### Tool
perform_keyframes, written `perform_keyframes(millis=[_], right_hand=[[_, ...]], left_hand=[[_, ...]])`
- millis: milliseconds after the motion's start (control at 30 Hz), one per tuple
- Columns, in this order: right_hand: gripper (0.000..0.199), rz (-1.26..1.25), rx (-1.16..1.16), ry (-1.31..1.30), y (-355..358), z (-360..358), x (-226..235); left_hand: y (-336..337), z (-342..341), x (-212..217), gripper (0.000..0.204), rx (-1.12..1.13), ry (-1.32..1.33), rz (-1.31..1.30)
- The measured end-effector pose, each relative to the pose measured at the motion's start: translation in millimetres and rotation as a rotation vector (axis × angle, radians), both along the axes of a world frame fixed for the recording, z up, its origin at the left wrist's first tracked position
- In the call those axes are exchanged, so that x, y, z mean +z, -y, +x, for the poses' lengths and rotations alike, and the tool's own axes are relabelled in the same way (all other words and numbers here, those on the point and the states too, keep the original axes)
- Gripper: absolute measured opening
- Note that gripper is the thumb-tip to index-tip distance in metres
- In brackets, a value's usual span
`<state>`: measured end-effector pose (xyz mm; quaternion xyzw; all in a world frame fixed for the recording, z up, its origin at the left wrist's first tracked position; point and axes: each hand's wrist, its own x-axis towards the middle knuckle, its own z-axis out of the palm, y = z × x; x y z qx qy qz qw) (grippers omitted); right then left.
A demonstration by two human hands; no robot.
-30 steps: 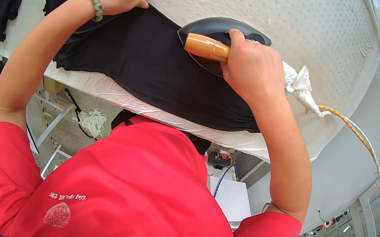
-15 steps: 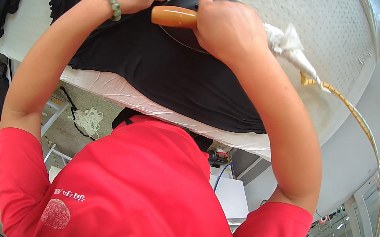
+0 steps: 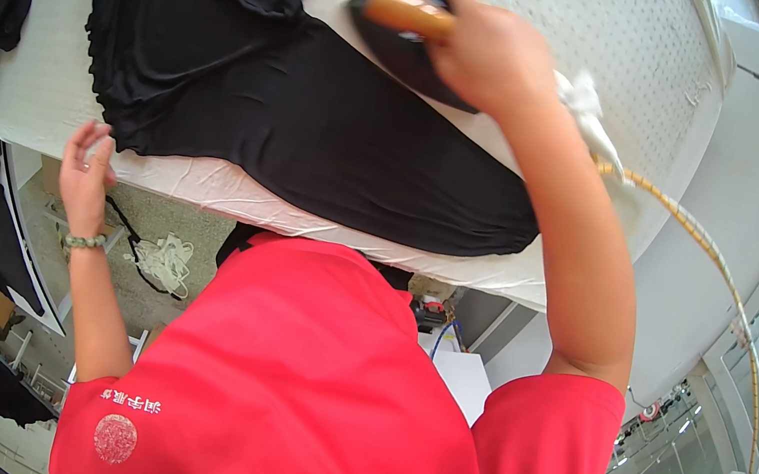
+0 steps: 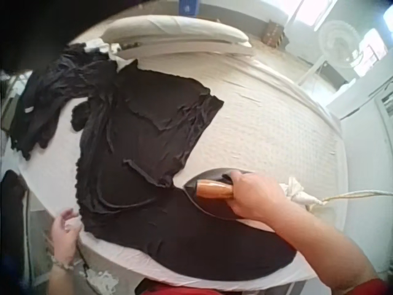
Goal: Ironing black garments on an industrial ironing table.
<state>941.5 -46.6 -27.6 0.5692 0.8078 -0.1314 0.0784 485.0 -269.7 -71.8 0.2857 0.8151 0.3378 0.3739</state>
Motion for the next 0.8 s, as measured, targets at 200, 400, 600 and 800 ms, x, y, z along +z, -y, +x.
perform_keyframes(millis=[200, 400, 600, 800], right_hand=[[0.038, 0.122, -0.324, 0.056, -32.0, 80.6, 2.1], [0.049, 0.126, -0.361, 0.141, -40.1, 110.4, -0.5], [0.035, 0.722, 0.007, -0.150, 35.0, 102.1, 10.4], [0.054, 0.334, -0.946, -0.165, 229.0, 160.3, -60.5]], left_hand=[[4.7, 1.7, -16.5, 0.046, -0.119, 0.087, 0.117], [-13.1, 3.2, -20.4, 0.042, -0.141, 0.117, -0.022], [-8.0, 6.7, -13.6, 0.042, -0.086, 0.119, -0.020], [1.6, 6.3, -8.9, 0.029, -0.065, 0.268, -0.078]])
